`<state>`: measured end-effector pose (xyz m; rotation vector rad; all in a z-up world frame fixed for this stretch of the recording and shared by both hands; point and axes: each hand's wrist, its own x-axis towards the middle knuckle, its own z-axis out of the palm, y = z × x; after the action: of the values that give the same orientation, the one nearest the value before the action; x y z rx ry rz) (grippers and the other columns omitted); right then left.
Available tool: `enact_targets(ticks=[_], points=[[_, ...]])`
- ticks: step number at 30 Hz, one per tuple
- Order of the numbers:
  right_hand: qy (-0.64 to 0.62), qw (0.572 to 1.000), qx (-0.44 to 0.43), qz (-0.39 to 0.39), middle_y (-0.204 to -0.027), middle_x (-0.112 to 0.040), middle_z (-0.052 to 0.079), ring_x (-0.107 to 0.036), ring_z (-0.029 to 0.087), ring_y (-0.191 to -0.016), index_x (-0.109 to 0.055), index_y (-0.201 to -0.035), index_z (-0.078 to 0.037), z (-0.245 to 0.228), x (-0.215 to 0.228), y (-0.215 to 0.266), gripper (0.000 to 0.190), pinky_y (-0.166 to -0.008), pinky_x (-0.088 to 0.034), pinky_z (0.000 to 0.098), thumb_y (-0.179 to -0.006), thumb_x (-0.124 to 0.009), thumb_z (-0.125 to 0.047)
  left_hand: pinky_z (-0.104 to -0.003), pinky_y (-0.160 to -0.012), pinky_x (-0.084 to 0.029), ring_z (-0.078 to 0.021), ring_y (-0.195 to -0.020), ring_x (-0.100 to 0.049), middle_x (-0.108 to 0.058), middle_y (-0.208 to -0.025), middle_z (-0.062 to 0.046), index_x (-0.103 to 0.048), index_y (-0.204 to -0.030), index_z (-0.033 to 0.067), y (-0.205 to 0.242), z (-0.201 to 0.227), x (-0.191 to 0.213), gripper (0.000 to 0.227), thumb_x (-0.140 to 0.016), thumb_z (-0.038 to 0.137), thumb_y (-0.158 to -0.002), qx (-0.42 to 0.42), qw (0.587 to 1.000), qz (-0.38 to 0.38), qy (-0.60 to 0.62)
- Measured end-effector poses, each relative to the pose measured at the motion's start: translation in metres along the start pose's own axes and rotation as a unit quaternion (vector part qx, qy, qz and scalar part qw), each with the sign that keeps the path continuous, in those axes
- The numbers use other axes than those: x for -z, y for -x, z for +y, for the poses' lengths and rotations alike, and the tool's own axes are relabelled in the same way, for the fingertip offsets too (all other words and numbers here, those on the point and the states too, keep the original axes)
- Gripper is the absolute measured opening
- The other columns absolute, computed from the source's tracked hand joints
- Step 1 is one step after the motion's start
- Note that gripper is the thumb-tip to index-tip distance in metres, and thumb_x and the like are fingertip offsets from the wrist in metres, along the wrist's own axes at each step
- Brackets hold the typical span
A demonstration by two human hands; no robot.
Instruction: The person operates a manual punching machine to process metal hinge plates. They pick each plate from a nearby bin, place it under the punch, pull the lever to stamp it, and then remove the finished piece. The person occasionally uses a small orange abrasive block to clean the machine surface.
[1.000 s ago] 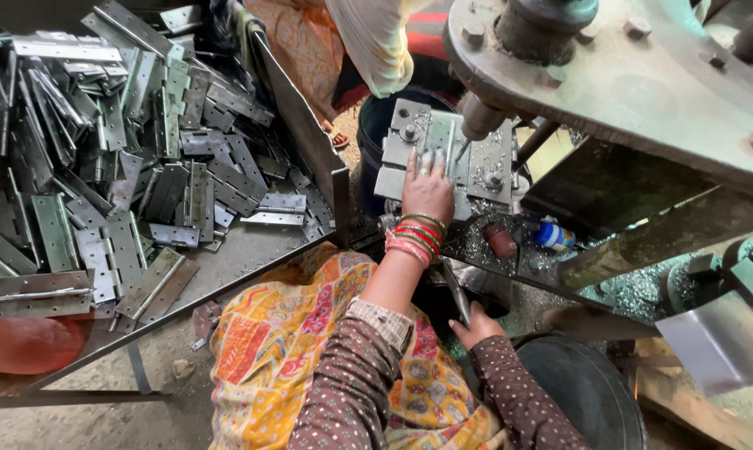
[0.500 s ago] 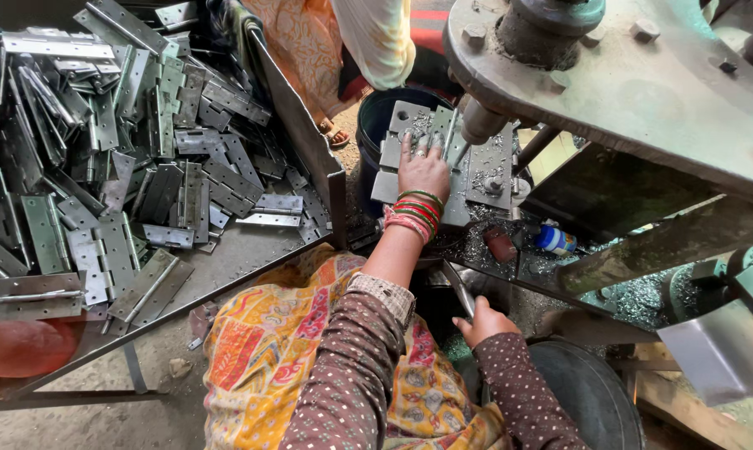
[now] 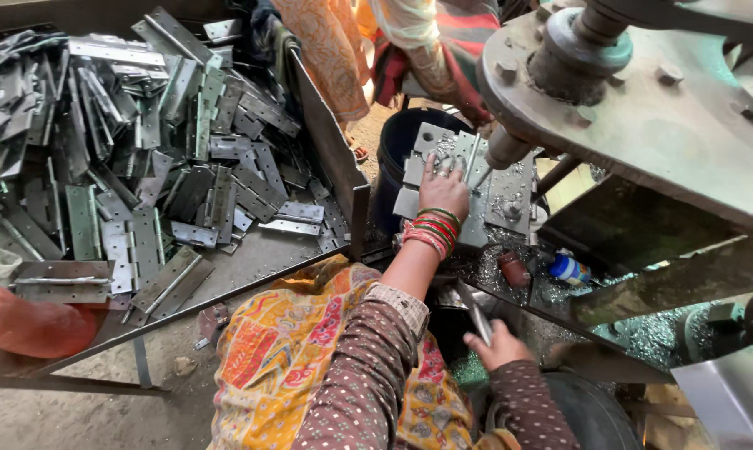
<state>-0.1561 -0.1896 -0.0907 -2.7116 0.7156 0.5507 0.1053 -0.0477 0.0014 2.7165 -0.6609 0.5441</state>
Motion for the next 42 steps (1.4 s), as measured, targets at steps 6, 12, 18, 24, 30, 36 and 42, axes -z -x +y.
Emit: enact_targets(ticks=[6,12,18,24,30,36,42], points=[[-0.117,0.970,0.106,0.185,-0.117,-0.073,0.010,-0.072,0.029,-0.104,-0.065,-0.122,-0.016,-0.024,0.053,0.023,0.051,-0.086,-0.055,0.0432,-0.082,-0.073,-0.047,-0.049,-0.127,-0.005,-0.0252,-0.145,-0.044,-0.056,-0.147,-0.011,-0.080,-0.105,0.0114,0.022,0.005,0.019,0.033,-0.051,0.023,-0.095,0.000,0.999,-0.053,0.006],[-0.135,0.964,0.103,0.207,-0.122,-0.067,0.012,-0.071,0.030,-0.099,-0.066,-0.124,-0.014,-0.028,0.054,0.037,0.046,-0.086,-0.056,0.0406,-0.088,-0.073,-0.041,-0.049,-0.128,-0.012,-0.0304,-0.144,-0.045,-0.056,-0.148,-0.016,-0.079,-0.104,0.0107,0.081,0.025,0.043,0.030,-0.054,0.026,-0.099,-0.013,0.999,-0.033,0.035],[-0.142,0.962,0.113,0.204,-0.125,-0.065,0.014,-0.072,0.029,-0.100,-0.067,-0.124,-0.012,-0.027,0.055,0.032,0.047,-0.089,-0.057,0.0405,-0.088,-0.072,-0.041,-0.052,-0.128,-0.019,-0.0333,-0.133,-0.054,-0.062,-0.126,-0.016,-0.071,-0.118,0.0018,0.132,0.045,0.062,0.033,-0.053,0.018,-0.096,0.003,0.997,0.073,-0.012],[-0.101,0.968,0.102,0.208,-0.127,-0.066,0.013,-0.072,0.029,-0.103,-0.068,-0.124,-0.014,-0.024,0.054,0.030,0.046,-0.091,-0.056,0.0411,-0.088,-0.071,-0.042,-0.052,-0.127,-0.028,-0.0312,-0.124,-0.061,-0.065,-0.123,-0.014,-0.068,-0.113,0.0010,0.128,0.016,0.047,0.028,-0.054,0.017,-0.095,-0.068,0.984,0.161,-0.015],[-0.065,0.977,0.056,0.193,-0.127,-0.066,0.010,-0.070,0.028,-0.107,-0.069,-0.124,-0.018,-0.029,0.056,0.034,0.043,-0.092,-0.056,0.0413,-0.089,-0.071,-0.043,-0.052,-0.123,-0.039,-0.0298,-0.108,-0.069,-0.068,-0.107,-0.012,-0.068,-0.110,0.0016,0.128,0.001,0.076,0.024,-0.057,0.016,-0.095,-0.146,0.966,0.212,0.015],[-0.067,0.883,0.223,0.408,-0.130,-0.064,0.013,-0.063,0.032,-0.119,-0.069,-0.117,-0.009,-0.062,0.077,0.072,0.039,-0.102,-0.053,0.0451,-0.082,-0.076,-0.026,-0.043,-0.076,-0.057,-0.0295,-0.084,-0.071,-0.072,-0.109,-0.009,-0.069,-0.111,0.0103,0.167,-0.031,0.117,0.017,-0.060,0.010,-0.096,0.067,0.960,0.094,0.256],[-0.276,0.787,0.452,0.315,-0.131,-0.061,0.014,-0.064,0.022,-0.114,-0.063,-0.123,-0.001,-0.174,0.117,0.096,0.037,-0.093,-0.059,0.0318,-0.089,-0.075,-0.010,-0.044,-0.075,-0.055,-0.0340,-0.086,-0.069,-0.070,-0.099,-0.013,-0.069,-0.102,0.0026,0.183,-0.155,0.063,0.028,-0.081,0.025,-0.091,0.327,0.855,0.330,0.229]])
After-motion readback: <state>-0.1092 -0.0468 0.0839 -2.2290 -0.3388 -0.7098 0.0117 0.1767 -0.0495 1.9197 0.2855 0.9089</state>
